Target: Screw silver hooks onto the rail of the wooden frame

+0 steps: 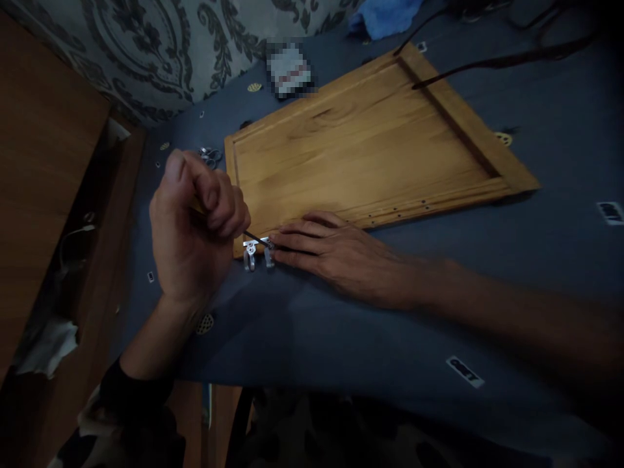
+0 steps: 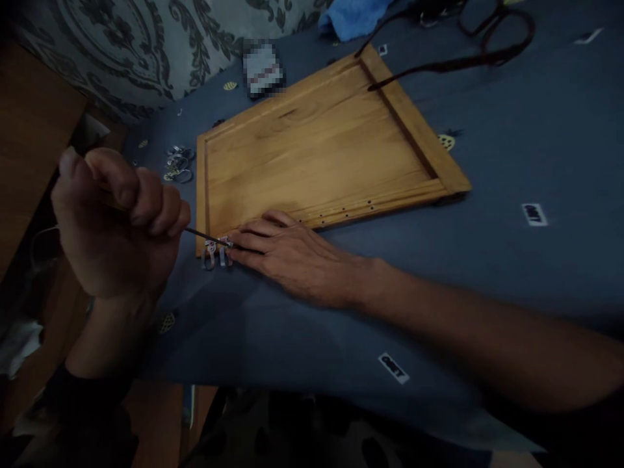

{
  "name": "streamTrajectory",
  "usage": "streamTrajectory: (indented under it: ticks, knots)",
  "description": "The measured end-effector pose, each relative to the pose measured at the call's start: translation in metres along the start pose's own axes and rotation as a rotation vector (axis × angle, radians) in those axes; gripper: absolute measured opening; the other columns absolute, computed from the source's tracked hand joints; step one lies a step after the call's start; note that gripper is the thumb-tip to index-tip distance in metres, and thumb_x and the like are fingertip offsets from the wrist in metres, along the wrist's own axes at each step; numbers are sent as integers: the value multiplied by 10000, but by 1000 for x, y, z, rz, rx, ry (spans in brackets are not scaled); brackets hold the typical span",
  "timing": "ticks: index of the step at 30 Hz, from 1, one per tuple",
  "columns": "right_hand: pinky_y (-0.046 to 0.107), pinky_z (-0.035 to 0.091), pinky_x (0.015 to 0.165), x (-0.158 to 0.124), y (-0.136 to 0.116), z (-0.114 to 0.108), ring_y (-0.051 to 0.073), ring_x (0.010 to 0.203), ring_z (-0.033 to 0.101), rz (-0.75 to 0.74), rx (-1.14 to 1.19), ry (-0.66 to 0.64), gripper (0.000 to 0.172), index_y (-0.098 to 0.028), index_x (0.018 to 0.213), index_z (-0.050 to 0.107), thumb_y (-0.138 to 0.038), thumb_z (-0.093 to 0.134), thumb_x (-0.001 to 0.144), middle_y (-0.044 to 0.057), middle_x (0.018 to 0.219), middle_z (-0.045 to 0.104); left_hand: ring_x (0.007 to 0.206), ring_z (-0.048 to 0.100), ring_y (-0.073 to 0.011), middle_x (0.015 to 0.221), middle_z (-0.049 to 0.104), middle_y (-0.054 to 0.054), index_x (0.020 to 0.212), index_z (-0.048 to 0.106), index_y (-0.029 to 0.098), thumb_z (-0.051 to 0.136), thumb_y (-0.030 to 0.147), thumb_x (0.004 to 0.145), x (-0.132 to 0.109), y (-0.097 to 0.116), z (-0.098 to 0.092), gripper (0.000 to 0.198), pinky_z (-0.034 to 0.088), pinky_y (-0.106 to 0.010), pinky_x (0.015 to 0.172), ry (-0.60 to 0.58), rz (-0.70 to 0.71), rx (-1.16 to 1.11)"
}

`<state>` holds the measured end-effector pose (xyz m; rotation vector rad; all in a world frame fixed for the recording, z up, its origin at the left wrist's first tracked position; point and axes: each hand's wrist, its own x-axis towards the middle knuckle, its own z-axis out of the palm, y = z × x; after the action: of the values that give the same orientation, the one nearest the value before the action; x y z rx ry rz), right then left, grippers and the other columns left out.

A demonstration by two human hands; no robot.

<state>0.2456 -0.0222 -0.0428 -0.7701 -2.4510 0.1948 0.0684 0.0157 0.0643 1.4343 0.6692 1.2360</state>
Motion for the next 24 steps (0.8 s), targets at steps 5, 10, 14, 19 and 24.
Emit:
streamTrajectory:
  ticks: [5, 10, 14, 19, 24]
  knots:
    - [529, 403, 1144, -1, 0, 0, 275, 1400, 544, -8, 22, 0, 439, -187, 1434, 621, -122, 455, 1032, 124, 1497, 644, 388, 174, -77, 484, 179, 60, 562, 395, 203, 636, 359, 961, -1, 1, -3, 491, 199, -241, 392, -57, -16, -22]
    - [514, 411, 1137, 0, 0, -1, 278, 1386, 559, -20, 8, 13, 427, -183, 1417, 634, -119, 490, 1020, 124, 1471, 663, 397, 304, -91, 457, 286, 51, 608, 537, 199, 702, 332, 909, -1, 0, -7, 368, 297, -245, 422, -168, -30, -63]
    - [517, 409, 1138, 1, 0, -1, 275, 1387, 556, -14, 11, 4, 469, -202, 1429, 625, -94, 499, 991, 111, 1481, 657, 440, 368, -95, 516, 389, 37, 663, 631, 193, 764, 353, 858, -1, 0, -5, 285, 339, -242, 441, -164, -3, -85]
    - [530, 412, 1136, 1, 0, -2, 276, 1390, 553, -17, 2, -5, 460, -195, 1429, 625, -104, 476, 1003, 117, 1493, 648, 428, 342, -101, 536, 340, 52, 731, 599, 227, 660, 321, 927, -4, 3, 1, 226, 345, -229, 438, 35, -38, -9]
    - [502, 417, 1138, 0, -1, -1, 268, 1401, 551, -15, -27, 6, 448, -209, 1417, 630, -99, 487, 1007, 100, 1487, 656, 417, 229, -76, 517, 306, 61, 712, 590, 216, 686, 276, 865, -7, 1, 6, 190, 245, -206, 396, 5, 15, -9]
